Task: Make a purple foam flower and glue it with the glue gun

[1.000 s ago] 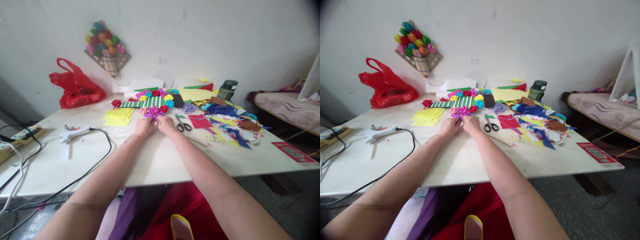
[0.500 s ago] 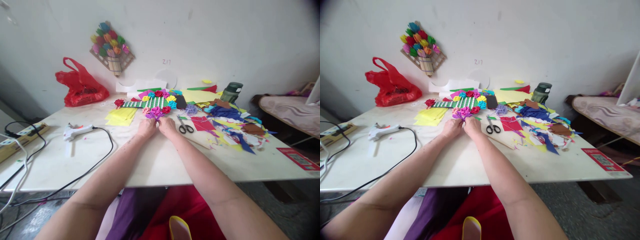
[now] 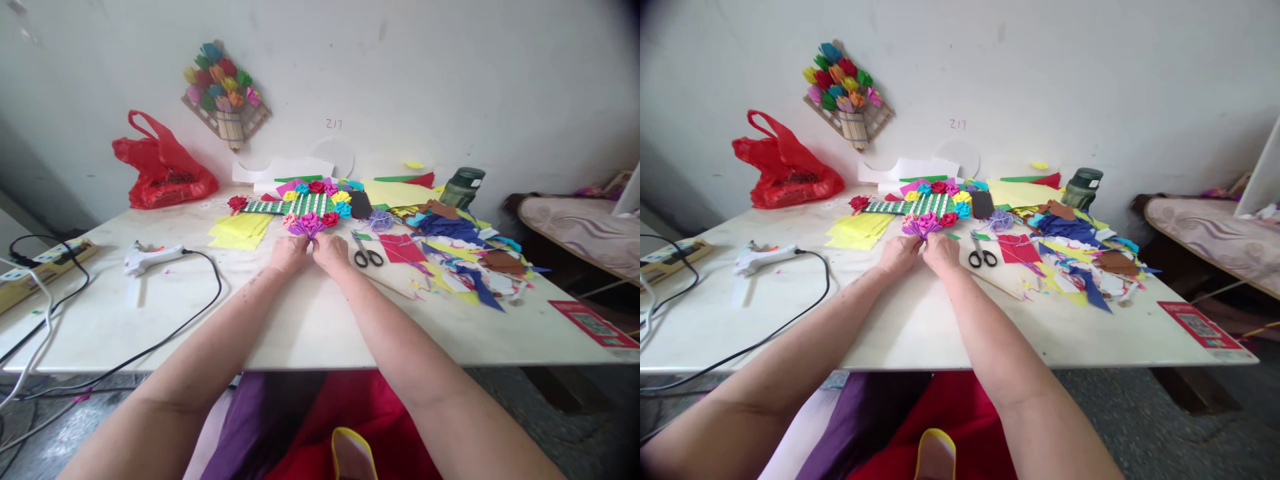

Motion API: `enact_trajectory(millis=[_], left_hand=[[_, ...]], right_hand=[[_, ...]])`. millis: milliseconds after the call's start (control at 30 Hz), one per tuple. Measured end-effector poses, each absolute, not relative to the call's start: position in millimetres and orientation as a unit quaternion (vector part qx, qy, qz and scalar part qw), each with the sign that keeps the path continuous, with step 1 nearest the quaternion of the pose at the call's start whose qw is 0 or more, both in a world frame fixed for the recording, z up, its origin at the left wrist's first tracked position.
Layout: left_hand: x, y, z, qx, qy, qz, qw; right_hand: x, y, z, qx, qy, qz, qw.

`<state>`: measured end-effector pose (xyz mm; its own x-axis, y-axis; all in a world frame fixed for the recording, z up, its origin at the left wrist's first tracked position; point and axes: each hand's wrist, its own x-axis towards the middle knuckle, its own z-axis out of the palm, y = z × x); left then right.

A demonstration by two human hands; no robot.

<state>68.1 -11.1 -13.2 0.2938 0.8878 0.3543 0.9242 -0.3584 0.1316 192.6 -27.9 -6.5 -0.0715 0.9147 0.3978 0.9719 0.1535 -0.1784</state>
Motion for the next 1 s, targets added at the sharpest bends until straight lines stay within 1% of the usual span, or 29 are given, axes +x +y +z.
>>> enact_trajectory(millis=[167, 333, 500, 633, 733, 867, 1000], left_hand=[[54, -6, -8, -0.792, -0.581, -0.185, 0.026], [44, -3, -4, -0.827, -0.532, -0.179, 0.021], [40, 0, -8, -0.865, -0.471, -0.168, 0.048], [41, -1, -8, -0.874, -0.457, -0.152, 0.059], [41, -3, -6, -0.881, -0.444, -0.152, 0.051], [40, 0, -9, -0.889, -0.424, -0.168, 0.035], [37, 9, -15, -0.898, -0.385, -0.213, -0.001]], right_hand=[[203, -26, -3, -0.645, -0.713, -0.072, 0.264], [223, -21, 5, -0.662, -0.658, -0.086, 0.348], [238, -12, 6, -0.597, -0.705, -0.072, 0.376], [240, -6, 3, -0.495, -0.783, -0.084, 0.368], [238, -3, 0, -0.451, -0.817, -0.086, 0.348], [237, -3, -2, -0.478, -0.815, -0.042, 0.325], [238, -8, 0, -0.505, -0.808, -0.015, 0.304]])
